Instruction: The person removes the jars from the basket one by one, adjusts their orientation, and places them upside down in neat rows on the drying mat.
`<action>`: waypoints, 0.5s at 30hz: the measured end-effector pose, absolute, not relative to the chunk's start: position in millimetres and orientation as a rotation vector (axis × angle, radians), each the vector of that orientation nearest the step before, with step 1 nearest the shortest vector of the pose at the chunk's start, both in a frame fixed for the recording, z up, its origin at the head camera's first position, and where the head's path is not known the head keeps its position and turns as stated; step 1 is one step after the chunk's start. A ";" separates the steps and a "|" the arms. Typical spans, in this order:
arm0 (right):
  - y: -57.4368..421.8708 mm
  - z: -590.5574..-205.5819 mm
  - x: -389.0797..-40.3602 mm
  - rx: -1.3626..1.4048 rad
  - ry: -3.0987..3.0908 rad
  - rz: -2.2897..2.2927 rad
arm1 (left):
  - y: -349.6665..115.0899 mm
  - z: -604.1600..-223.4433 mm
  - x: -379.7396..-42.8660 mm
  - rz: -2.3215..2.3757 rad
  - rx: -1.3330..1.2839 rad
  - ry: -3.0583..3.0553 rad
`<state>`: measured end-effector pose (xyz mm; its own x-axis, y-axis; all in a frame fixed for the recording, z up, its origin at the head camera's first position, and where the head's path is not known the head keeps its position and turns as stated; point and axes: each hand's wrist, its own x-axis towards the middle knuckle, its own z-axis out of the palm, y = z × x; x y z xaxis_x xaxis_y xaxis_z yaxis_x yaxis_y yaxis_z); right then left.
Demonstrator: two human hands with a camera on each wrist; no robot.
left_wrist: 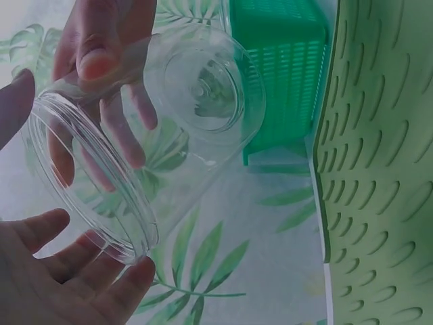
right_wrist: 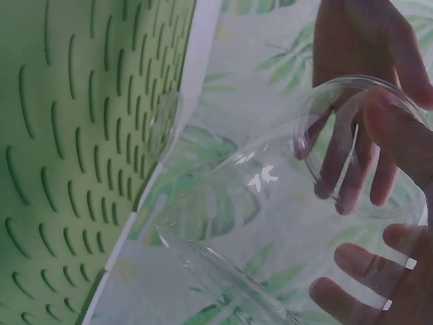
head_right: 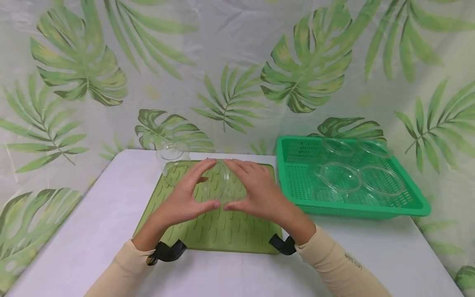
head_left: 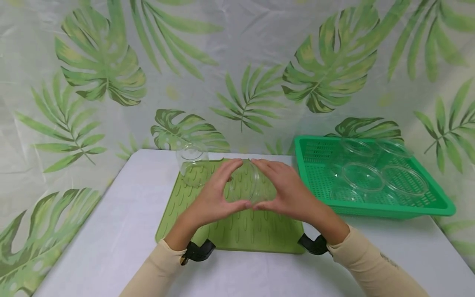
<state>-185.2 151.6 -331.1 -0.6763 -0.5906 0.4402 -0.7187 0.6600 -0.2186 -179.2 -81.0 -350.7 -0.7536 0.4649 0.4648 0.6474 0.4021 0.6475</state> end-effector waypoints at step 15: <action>156.9 -338.3 -181.4 1.058 -2.485 0.461 | -76.3 -356.0 -176.9 -1.227 -1.031 -2.492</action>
